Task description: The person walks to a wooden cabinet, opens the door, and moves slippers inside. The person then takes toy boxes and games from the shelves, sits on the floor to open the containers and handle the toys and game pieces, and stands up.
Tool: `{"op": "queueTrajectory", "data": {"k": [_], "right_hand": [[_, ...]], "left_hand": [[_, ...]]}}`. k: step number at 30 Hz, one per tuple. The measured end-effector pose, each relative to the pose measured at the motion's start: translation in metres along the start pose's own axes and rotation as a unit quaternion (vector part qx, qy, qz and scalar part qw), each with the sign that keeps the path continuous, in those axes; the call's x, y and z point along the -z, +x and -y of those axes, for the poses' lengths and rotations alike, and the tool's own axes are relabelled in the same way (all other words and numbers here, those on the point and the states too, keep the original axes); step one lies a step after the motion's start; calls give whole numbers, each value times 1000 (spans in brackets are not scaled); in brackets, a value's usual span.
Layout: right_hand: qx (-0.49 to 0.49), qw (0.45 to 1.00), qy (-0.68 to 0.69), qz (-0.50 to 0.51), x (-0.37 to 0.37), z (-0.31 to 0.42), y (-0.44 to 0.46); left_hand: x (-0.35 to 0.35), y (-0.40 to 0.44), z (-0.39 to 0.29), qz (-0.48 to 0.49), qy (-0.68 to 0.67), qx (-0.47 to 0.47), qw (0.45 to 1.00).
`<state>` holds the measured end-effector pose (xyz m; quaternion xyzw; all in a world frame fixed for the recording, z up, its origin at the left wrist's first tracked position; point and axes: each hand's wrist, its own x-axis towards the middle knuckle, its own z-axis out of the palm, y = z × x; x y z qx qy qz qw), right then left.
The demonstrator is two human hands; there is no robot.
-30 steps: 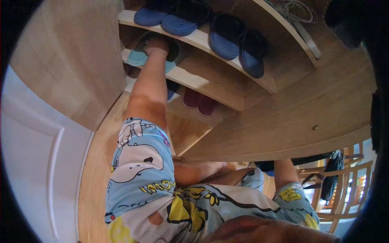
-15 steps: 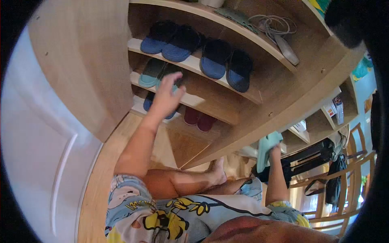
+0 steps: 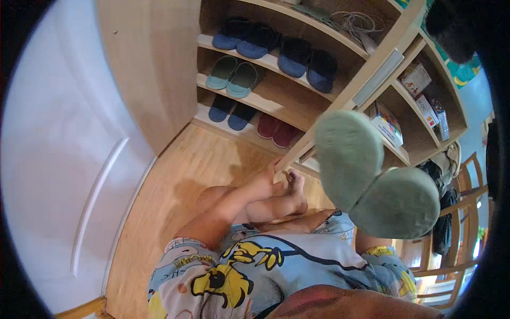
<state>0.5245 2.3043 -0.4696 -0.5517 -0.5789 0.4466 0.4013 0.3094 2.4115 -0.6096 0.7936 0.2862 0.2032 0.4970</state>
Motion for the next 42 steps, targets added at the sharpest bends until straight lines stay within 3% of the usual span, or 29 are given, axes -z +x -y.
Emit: {"op": "queueTrajectory", "data": {"k": [4,5,6,8,9,10,13,14,15,16,17,19,22,23,24,25,26,28,29,30,31,32,33,34,36,37,39,40,42], "right_hand": [[57,993,14,106,-76,14,51],[76,990,21,119,-98,15,66],[97,987,27,124,-117,13,81],[170,975,88,117,-157,23,101],[161,985,56,35,-179,26,115],[302,953,-20,7,-194,29,136],[309,938,-158,-27,-214,37,181],[235,943,-227,-58,-217,40,190],[194,939,-278,-60,-218,30,214],[153,930,-328,-60,-215,16,236],[146,932,-325,-66,-210,11,245],[47,929,-328,-168,-198,4,257],[-40,910,-325,-253,-159,-17,274],[3,825,-508,-249,-129,-60,307],[24,782,-562,-270,-108,-76,312],[4,794,-543,-274,-87,-86,316],[-10,735,-650,-194,-83,-59,287],[-74,754,-592,-274,-64,-67,299],[-79,716,-653,-234,-51,-77,310],[-30,729,-659,-182,-25,-106,345],[-74,715,-678,-154,-37,-84,335],[-118,700,-693,-127,-46,-55,325],[-92,684,-710,-137,-52,-45,321],[-64,669,-725,-148,-50,-41,321],[-69,574,-814,-62,-29,-35,331],[-96,690,-685,-213,54,-120,400],[-187,764,-577,-220,37,-73,373],[-147,793,-470,-359,39,-84,374],[-159,768,-510,-355,49,-80,367]], "left_hand": [[-39,23,42,-75,-27,-77,994],[-36,12,29,-97,-346,-116,926],[-39,6,21,-108,-628,-141,758],[-119,101,179,131,-525,-116,833],[-96,55,115,111,-561,-63,818],[-86,36,84,110,-576,-39,809],[-94,28,62,160,-598,6,785],[-86,9,25,168,-599,11,783],[-75,-12,-16,-62,-302,-126,943],[-69,-25,-37,-278,51,-246,927],[-61,-29,-40,-283,77,-260,920],[-54,-25,-32,-108,-143,-209,961],[-47,-18,-19,127,-461,-32,877],[-45,-18,-20,159,-505,8,848],[-43,-20,-22,177,-533,34,827],[-41,-21,-25,190,-555,59,808],[-39,-25,-29,196,-569,75,795],[-33,-31,-38,193,-584,90,783],[-30,-33,-41,192,-589,93,779],[-25,-34,-46,168,-582,26,795],[-19,-36,-49,141,-571,-42,808],[-10,-35,-53,136,-575,-38,806],[2,-32,-54,156,-316,-61,934],[11,-31,-53,165,-29,-76,983],[-38,-5,-12,94,-2,-106,990],[-56,3,4,24,31,-143,989],[-42,-1,-4,21,51,-130,990],[-38,-2,-7,24,72,-123,990],[-52,2,5,4,12,-158,987]]}}
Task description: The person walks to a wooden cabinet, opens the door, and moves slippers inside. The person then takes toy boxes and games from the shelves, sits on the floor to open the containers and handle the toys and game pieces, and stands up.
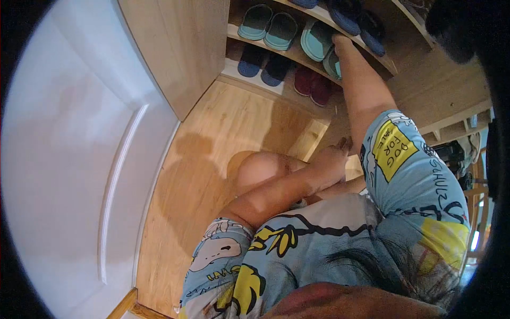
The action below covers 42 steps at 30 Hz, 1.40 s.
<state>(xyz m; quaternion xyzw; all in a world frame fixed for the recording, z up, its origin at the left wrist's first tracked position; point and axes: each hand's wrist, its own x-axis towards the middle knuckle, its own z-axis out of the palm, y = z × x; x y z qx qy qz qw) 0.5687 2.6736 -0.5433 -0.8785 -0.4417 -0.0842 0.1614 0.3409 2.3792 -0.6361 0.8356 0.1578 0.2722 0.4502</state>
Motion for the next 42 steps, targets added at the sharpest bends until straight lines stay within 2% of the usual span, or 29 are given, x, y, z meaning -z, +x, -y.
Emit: {"op": "queueTrajectory", "data": {"k": [2,6,8,15,18,20,21,23,25,26,27,28,29,31,32,33,34,36,40,42], "right_hand": [[2,1000,-29,3,6,-6,1],[-1,998,-58,16,3,-7,-2],[0,998,-63,17,1,-3,-2],[-7,997,-74,20,0,-3,-5],[-11,997,-76,22,-1,-3,-6],[-15,996,-78,29,-4,2,-11],[-17,996,-79,37,-3,2,-16],[-12,993,-94,65,-2,13,-24],[-30,988,-94,116,4,32,-52],[-84,986,-55,136,5,42,-63],[-331,920,168,-126,-60,44,-46],[-295,954,57,-5,-110,33,-13],[-329,890,303,-95,-34,81,-96],[-204,886,380,-172,-54,99,-129],[-175,869,441,-142,-49,109,-152],[-131,879,450,-92,-52,112,-169],[-118,892,426,-88,-61,121,-179],[-72,903,423,-2,-54,125,-207],[-75,906,416,-10,-44,110,-219],[-126,873,469,49,-60,89,-180]], "left_hand": [[-1,2,-1,-37,-17,-22,999],[-6,-1,2,-12,37,-26,999],[-7,-5,4,-38,1,-25,999],[-17,-7,16,-20,-44,-47,998],[-10,-9,13,-38,12,-74,996],[3,-10,6,52,-88,8,995],[8,-12,0,56,-88,6,995],[18,-8,-6,59,23,-29,998],[20,-11,-4,64,15,-18,998],[19,-11,-4,67,6,-4,998],[17,-13,-2,72,-24,5,997],[16,-10,1,75,-69,16,995],[13,-8,4,75,-122,29,989],[6,-2,10,75,-224,52,970],[4,0,14,71,-268,63,959],[0,3,16,67,-303,74,948],[-3,5,19,60,-325,83,940],[-8,3,23,44,-350,90,931],[-20,-10,23,15,-358,84,930],[-20,11,23,-13,-361,98,928]]}}
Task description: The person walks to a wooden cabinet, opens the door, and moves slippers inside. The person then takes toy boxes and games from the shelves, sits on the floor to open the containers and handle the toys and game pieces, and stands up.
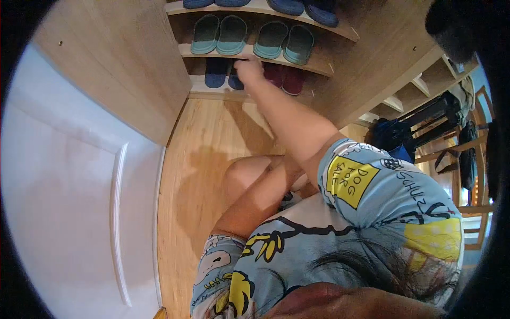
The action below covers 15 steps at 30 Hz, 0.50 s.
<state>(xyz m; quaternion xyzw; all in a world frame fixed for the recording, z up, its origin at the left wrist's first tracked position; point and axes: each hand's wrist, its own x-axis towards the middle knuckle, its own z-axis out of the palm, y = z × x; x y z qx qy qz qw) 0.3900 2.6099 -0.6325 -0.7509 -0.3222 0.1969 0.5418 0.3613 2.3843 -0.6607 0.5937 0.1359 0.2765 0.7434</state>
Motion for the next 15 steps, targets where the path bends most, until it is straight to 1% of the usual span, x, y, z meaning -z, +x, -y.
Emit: {"op": "queueTrajectory", "data": {"k": [1,3,4,6,7,8,10,11,12,13,15], "right_hand": [[0,1000,0,2,1,-12,13],[-52,997,58,3,3,-43,40],[-51,997,60,3,3,-52,51],[-54,992,109,-25,0,-76,77],[99,995,-4,-21,-9,-106,98],[99,995,-3,-21,-9,-106,98],[70,990,124,10,-10,-101,92],[69,990,124,10,-8,-97,88],[-39,983,178,19,3,-73,69],[-145,962,230,29,11,-52,56],[-138,963,230,24,19,-39,55]], "left_hand": [[-2,0,1,-7,5,-3,1000],[-4,2,3,-21,19,-8,1000],[-4,2,4,-26,24,-11,999],[-6,0,8,-35,46,-14,998],[-5,-2,8,-40,51,-13,998],[-5,-5,10,-48,62,-16,997],[-4,-6,17,-60,80,-19,995],[-6,-6,17,-67,82,-19,994],[-6,-7,20,-72,90,-19,993],[-6,-7,21,-77,97,-21,992],[-6,-9,20,-86,108,-21,990]]}}
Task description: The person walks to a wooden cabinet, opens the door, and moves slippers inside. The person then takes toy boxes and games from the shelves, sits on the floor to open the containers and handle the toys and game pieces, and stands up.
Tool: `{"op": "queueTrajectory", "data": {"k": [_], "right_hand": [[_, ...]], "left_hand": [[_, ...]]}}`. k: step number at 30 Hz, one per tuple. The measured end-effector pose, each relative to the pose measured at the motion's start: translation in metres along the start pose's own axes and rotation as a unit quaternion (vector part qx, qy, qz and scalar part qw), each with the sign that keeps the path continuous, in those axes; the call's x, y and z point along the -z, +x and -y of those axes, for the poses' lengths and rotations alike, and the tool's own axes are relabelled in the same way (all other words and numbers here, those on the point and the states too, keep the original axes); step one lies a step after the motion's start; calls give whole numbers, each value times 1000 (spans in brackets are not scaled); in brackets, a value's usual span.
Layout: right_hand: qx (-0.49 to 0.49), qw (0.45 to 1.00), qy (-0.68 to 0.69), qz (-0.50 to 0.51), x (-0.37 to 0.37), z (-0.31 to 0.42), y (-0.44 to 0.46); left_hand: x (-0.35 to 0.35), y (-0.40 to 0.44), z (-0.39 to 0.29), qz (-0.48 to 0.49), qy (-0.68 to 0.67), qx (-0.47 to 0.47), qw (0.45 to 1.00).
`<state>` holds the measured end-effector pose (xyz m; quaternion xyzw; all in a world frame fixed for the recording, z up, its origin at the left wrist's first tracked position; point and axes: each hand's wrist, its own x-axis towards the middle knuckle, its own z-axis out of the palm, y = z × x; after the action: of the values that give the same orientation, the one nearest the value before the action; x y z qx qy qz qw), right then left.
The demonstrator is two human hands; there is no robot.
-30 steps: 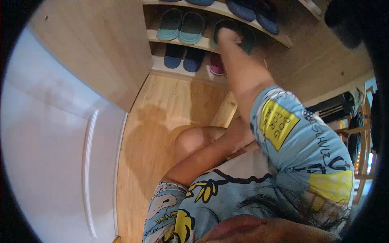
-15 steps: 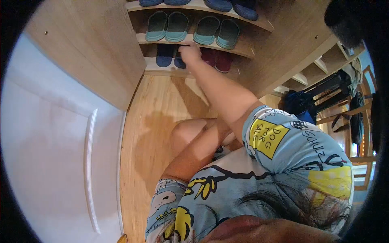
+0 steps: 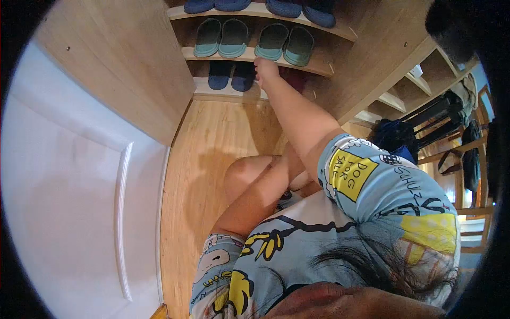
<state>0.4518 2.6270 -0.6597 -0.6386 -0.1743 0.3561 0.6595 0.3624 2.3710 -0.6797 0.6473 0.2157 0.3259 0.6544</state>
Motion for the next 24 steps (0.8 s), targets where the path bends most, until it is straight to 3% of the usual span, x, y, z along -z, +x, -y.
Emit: {"op": "queueTrajectory", "data": {"k": [2,4,5,7,8,10,11,13,15,17,19,21,24], "right_hand": [[4,1000,0,-1,0,-7,11],[116,993,-28,-4,3,-39,63],[115,993,-27,-5,5,-50,81],[195,968,-159,-9,5,-49,88],[196,968,-157,-10,6,-40,80],[105,990,-73,-52,1,4,9],[106,990,-71,-53,-3,1,-1],[130,977,-42,-162,-16,2,-17],[165,985,39,-11,-26,-8,-52],[71,993,-19,89,-39,-23,-80],[53,990,-28,127,-49,-3,-153],[42,954,-101,278,-46,15,-190],[111,845,-160,497,-35,24,-219]], "left_hand": [[1,2,8,-11,12,1,1000],[0,3,9,-16,19,1,1000],[0,3,9,-19,21,2,1000],[-1,5,9,-24,27,3,999],[-1,5,9,-25,35,1,999],[-3,7,13,-32,40,2,999],[-2,8,15,-35,45,3,998],[-4,10,14,-37,54,3,998],[-5,14,15,-43,63,6,997],[-7,17,18,-46,74,8,996],[-4,19,20,-53,91,15,994],[1,22,26,-62,122,26,990],[19,30,41,-82,192,56,976]]}}
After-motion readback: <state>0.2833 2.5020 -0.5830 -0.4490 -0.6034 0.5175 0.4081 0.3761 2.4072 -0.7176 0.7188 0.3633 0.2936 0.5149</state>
